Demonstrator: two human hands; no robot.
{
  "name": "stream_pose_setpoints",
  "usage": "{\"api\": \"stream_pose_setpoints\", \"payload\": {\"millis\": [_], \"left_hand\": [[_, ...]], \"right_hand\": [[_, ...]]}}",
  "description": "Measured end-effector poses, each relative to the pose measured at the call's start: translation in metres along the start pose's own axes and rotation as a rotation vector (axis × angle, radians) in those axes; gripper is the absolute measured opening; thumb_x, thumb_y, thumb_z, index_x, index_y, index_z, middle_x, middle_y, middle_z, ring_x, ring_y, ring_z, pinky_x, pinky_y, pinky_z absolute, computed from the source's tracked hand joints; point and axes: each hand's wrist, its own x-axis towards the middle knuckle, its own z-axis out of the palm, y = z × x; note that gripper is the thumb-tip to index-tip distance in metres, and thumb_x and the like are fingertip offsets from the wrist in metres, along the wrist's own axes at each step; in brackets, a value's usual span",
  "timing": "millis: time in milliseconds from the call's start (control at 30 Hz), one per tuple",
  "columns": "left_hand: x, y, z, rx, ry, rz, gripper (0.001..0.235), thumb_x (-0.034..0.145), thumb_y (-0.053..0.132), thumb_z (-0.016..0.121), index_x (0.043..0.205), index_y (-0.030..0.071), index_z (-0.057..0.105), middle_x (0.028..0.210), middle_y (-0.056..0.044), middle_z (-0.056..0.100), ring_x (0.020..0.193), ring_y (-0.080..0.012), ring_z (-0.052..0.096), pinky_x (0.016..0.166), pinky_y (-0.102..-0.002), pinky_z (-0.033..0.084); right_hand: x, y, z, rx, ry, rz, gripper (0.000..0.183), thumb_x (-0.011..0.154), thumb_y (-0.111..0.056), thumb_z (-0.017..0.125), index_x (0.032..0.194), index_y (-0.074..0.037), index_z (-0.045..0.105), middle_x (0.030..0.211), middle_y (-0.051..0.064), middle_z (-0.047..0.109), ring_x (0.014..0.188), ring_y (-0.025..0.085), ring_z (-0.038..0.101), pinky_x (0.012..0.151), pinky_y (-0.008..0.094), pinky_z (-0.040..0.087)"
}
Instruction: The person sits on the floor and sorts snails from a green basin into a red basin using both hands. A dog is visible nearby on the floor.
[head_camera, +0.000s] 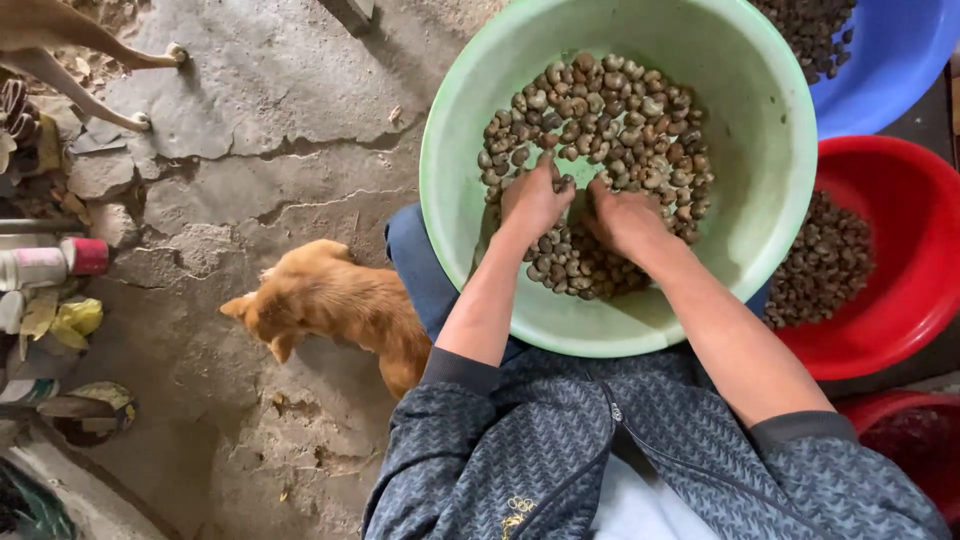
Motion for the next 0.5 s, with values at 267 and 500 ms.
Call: {"api": "stream_pose_setpoints", "payload": {"millis": [267,500], "left_hand": [[0.011,-0.02,0.023,-0.744,0.099,0.09,0.033,0.094,0.03,0.073,0.1,0.001,0.058,0.069,-0.009,0.061,0.061,-0.0123,0.056,0.046,-0.03,0.051],[0.015,-0.018,0.02,-0.978,0.156,0.055,0.024,0.095,0.023,0.069,0.099,0.001,0.06,0.063,-0.012,0.06,0.049,-0.0129,0.054,0.031,-0.03,0.054]], "right_hand": [[0.016,-0.002,0.022,-0.134,-0.086,0.003,0.052,0.1,-0.024,0.042,0.15,-0.01,0.038,0.108,0.025,0.077,0.104,0.047,0.073,0.088,0.065,0.052],[0.008,-0.007,0.004,0.141,-0.016,0.002,0.048,0.097,-0.031,0.06,0.132,0.002,0.053,0.094,0.032,0.073,0.092,0.053,0.072,0.073,0.063,0.054]]}}
